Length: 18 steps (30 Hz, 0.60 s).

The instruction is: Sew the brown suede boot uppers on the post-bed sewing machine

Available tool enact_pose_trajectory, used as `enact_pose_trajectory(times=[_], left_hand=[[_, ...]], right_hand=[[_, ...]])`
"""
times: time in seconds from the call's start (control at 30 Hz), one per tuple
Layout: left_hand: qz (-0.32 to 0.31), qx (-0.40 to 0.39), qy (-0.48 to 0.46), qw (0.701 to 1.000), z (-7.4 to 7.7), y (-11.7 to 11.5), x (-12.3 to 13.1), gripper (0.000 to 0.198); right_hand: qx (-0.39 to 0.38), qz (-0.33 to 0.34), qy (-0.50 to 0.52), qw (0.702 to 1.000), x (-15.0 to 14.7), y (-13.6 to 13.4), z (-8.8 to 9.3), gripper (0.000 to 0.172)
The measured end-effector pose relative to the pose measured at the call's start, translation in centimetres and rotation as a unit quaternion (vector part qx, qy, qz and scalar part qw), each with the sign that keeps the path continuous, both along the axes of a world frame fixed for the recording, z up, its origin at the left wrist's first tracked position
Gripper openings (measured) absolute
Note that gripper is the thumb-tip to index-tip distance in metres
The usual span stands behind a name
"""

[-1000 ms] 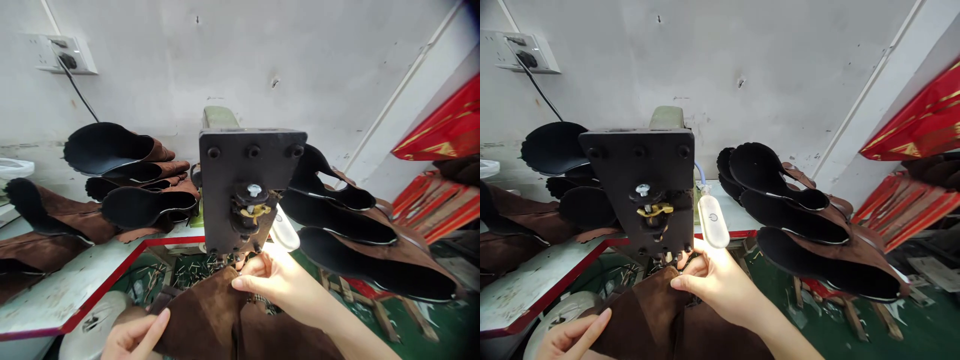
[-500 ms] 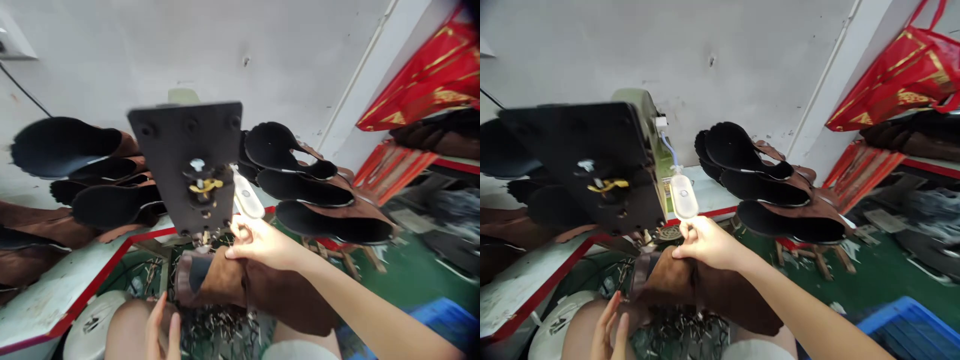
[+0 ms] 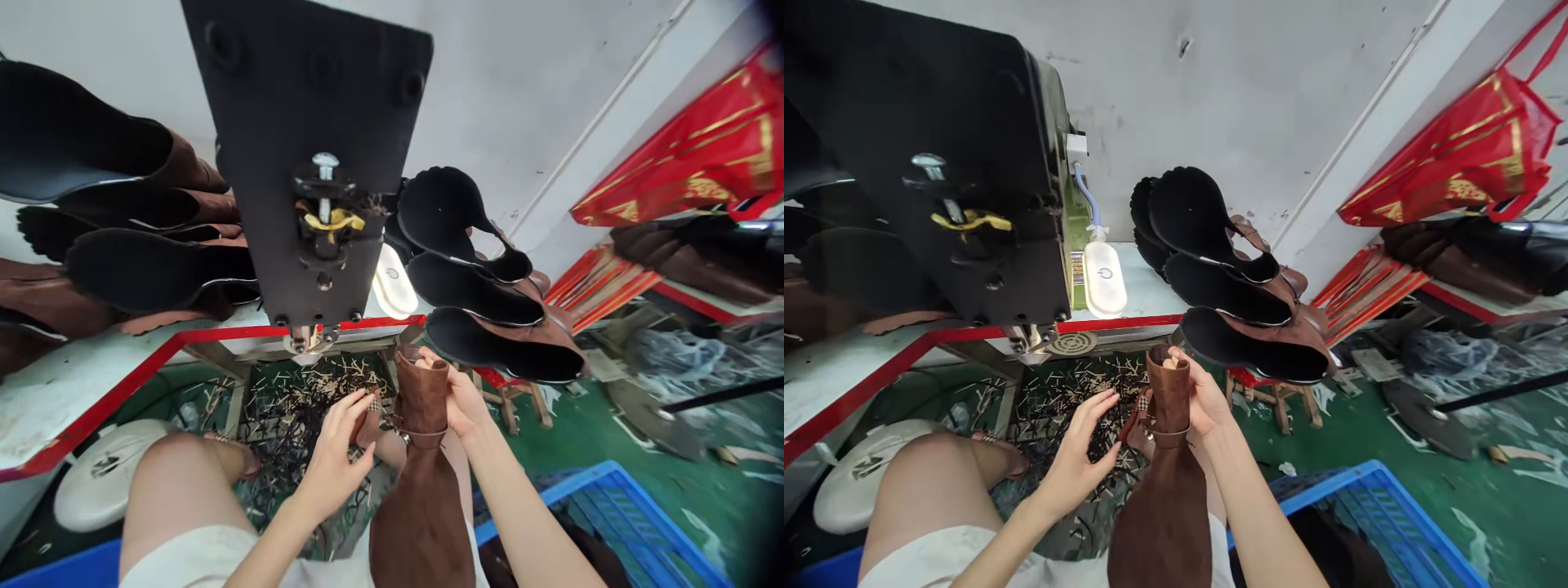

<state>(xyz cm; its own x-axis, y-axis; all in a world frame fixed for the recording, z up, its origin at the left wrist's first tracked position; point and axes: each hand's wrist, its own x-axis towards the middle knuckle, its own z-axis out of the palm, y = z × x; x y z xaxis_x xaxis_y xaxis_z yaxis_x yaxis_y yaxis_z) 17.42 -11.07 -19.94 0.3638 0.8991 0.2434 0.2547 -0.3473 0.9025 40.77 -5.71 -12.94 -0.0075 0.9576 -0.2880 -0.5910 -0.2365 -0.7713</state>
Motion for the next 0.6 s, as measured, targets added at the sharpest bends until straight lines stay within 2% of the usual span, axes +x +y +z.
enact_pose_trajectory(times=[0.07, 0.2, 0.37, 0.47, 0.53, 0.6], left_hand=[[-0.059, 0.031, 0.024, 0.997, 0.6, 1.4, 0.8, 0.066], [-0.139, 0.078, 0.059, 0.985, 1.9, 3.9, 1.4, 0.038], [-0.244, 0.065, 0.087, 0.964, 5.2, 5.5, -1.4, 0.005], [-0.239, 0.016, 0.096, 0.966, 6.9, 4.9, -3.4, 0.009], [-0.191, -0.019, 0.096, 0.977, 7.5, 4.0, -4.1, 0.022], [-0.125, -0.054, 0.090, 0.987, 7.7, 3.2, -4.4, 0.026]], right_hand=[[-0.004, 0.011, 0.011, 1.000, 0.4, -0.2, 0.0, 0.038], [0.002, 0.035, 0.024, 0.999, 1.1, -0.2, 0.9, 0.028], [0.027, 0.041, 0.040, 0.998, 2.1, 0.4, 2.2, 0.023], [0.039, 0.044, 0.048, 0.997, 2.2, 0.7, 2.3, 0.028], [0.044, 0.045, 0.051, 0.997, 2.0, 0.9, 2.1, 0.028], [0.048, 0.047, 0.054, 0.996, 1.5, 1.1, 1.9, 0.025]])
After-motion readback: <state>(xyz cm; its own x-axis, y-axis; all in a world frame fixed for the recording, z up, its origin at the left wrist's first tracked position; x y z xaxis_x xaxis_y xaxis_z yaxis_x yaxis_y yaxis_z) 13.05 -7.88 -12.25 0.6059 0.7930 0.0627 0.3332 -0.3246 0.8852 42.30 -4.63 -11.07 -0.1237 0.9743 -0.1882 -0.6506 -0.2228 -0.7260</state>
